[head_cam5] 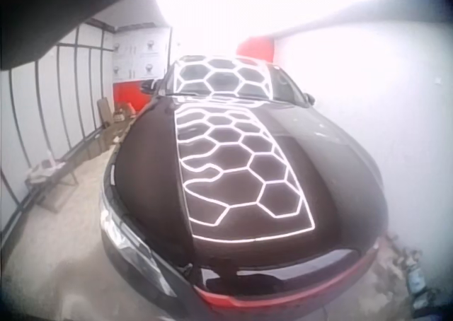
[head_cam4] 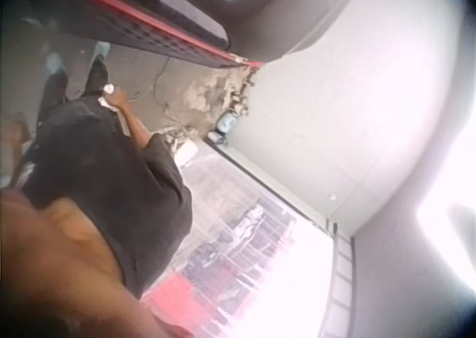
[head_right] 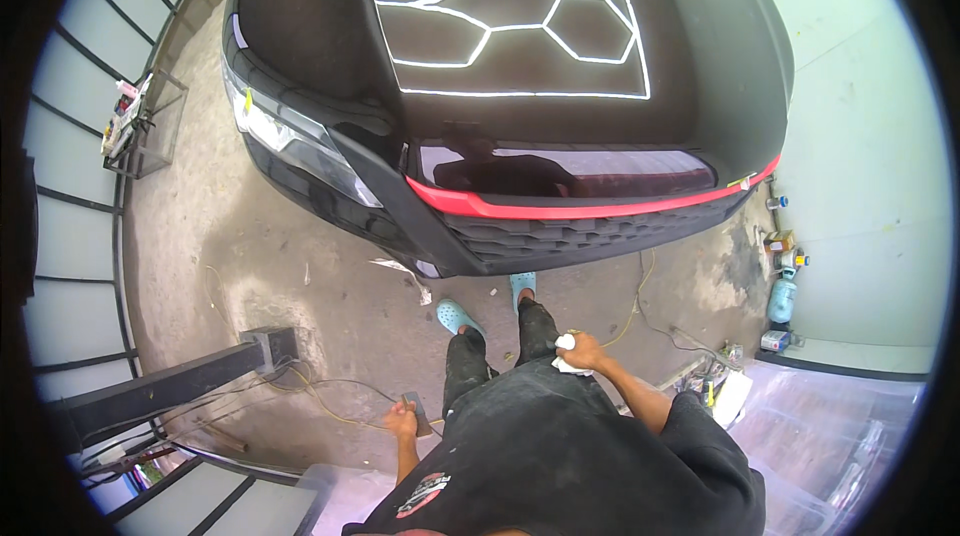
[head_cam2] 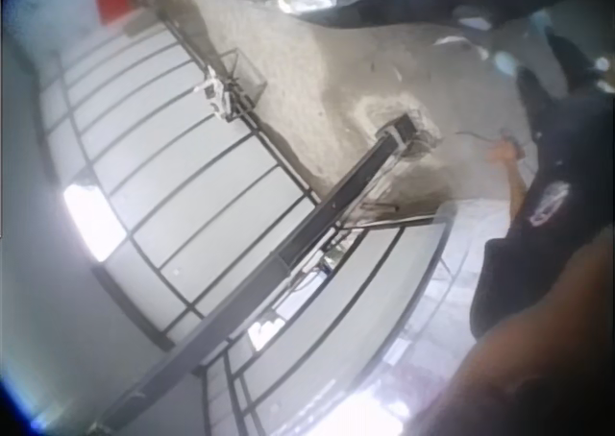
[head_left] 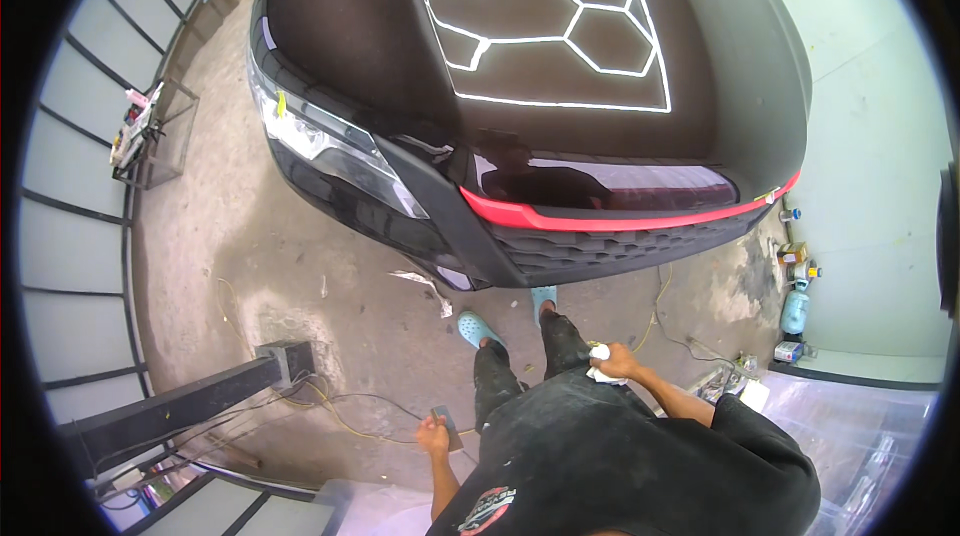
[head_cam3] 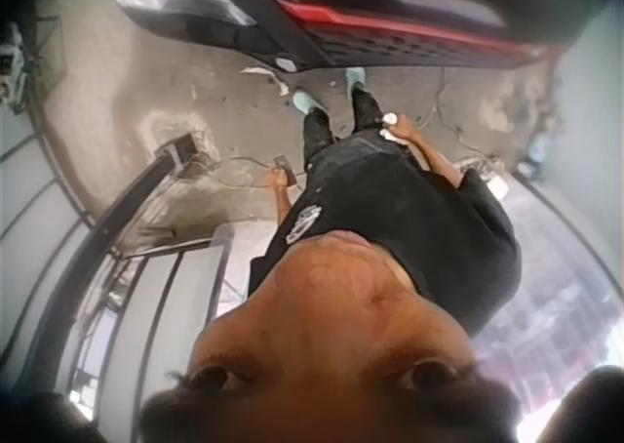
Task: The person wipes a car hood with a cloth, sands the hood with sandpaper, wraps the sandpaper around a sanding block, and sands the car hood with the block.
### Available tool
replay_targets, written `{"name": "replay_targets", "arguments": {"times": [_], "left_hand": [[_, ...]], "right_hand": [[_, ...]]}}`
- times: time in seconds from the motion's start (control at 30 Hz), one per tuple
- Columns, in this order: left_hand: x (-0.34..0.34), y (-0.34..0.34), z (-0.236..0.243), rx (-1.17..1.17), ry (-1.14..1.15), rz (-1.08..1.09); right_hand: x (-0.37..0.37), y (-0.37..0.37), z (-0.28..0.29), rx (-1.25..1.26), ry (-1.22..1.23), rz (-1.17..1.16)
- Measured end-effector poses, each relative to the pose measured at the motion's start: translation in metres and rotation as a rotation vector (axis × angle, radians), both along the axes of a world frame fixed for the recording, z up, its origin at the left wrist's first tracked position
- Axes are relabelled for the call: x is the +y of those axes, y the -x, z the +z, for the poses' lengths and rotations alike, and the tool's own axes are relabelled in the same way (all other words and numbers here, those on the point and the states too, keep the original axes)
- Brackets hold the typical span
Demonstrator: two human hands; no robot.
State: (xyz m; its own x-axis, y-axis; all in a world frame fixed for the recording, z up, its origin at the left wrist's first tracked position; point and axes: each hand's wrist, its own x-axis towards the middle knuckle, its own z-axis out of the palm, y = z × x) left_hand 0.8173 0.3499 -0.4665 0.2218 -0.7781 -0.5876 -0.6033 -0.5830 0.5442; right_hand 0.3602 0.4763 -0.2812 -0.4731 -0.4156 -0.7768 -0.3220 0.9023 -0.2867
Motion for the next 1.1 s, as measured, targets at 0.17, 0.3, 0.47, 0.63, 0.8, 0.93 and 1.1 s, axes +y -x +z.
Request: {"name": "replay_targets", "arguments": {"times": [0.17, 0.3, 0.47, 0.63, 0.8, 0.93, 1.1], "left_hand": [[-0.001, -0.007, -0.017, 0.078, 0.028, -0.004], [-0.019, -0.009, -0.014, 0.109, 0.03, 0.016], [-0.045, 0.004, 0.011, 0.08, 0.029, -0.04], [-0.065, 0.001, 0.02, -0.035, 0.093, -0.122], [-0.084, 0.028, 0.039, -0.069, 0.079, -0.062], [-0.093, 0.055, 0.039, -0.028, 0.045, -0.054], [-0.114, 0.074, 0.047, 0.001, 0.05, -0.159]], "right_hand": [[0.008, 0.014, -0.003, 0.012, -0.036, 0.012], [0.018, 0.021, -0.011, -0.008, -0.073, -0.035], [0.03, 0.019, -0.018, -0.004, -0.056, -0.173], [0.012, 0.026, -0.018, -0.107, -0.092, -0.088], [-0.019, 0.058, -0.028, -0.12, -0.072, -0.03], [-0.041, 0.08, -0.037, -0.123, -0.009, -0.068], [-0.066, 0.085, -0.029, -0.095, 0.074, -0.125]]}}
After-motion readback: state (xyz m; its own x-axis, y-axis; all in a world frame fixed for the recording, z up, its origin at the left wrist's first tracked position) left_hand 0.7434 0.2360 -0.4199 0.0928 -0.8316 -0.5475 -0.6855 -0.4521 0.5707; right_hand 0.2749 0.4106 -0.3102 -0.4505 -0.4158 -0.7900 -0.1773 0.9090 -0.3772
